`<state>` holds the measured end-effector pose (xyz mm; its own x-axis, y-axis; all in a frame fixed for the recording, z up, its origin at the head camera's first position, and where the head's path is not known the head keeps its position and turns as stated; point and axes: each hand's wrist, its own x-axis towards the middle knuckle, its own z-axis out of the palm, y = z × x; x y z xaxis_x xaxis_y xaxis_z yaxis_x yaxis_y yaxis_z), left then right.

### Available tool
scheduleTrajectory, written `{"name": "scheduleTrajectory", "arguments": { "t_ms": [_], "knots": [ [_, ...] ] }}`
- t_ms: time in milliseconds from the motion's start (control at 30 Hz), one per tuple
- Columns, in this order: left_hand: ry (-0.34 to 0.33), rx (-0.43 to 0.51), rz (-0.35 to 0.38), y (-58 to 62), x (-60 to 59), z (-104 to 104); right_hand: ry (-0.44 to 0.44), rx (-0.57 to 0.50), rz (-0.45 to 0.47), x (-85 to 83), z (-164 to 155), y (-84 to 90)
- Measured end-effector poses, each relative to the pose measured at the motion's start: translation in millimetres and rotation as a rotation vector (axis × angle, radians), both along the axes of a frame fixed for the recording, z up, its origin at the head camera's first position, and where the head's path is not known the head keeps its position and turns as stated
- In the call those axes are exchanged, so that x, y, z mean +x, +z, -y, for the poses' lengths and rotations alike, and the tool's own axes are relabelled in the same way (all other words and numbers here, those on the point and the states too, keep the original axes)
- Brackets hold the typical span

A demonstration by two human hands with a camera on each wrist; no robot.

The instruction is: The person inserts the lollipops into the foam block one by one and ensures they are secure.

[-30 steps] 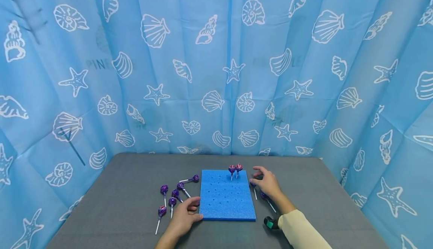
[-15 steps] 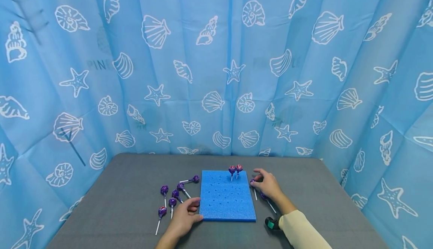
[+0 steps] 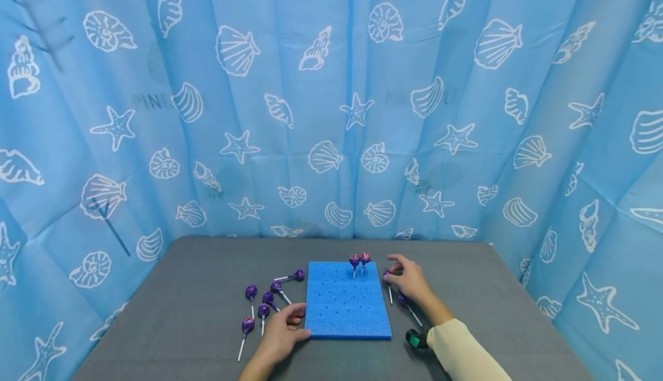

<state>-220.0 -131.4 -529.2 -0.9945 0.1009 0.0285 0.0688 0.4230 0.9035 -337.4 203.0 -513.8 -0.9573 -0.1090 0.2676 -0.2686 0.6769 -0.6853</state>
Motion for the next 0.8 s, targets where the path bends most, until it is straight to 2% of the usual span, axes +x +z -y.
{"name": "scheduleTrajectory", "arguments": {
  "t_ms": [267, 567, 800],
  "knots": [
    [-0.002, 0.016, -0.027, -0.5, 1.0, -1, -0.001, -0.047, -0.063, 0.8, 1, 8.9],
    [-0.009, 0.021, -0.069, -2.6, 1.6, -1, 0.005, -0.132, -0.088, 12.8, 9, 23.2],
    [-0.010, 0.020, -0.051, -2.5, 1.2, -1, 0.031, -0.172, -0.137, 21.4, 15, 25.9]
  ]
}}
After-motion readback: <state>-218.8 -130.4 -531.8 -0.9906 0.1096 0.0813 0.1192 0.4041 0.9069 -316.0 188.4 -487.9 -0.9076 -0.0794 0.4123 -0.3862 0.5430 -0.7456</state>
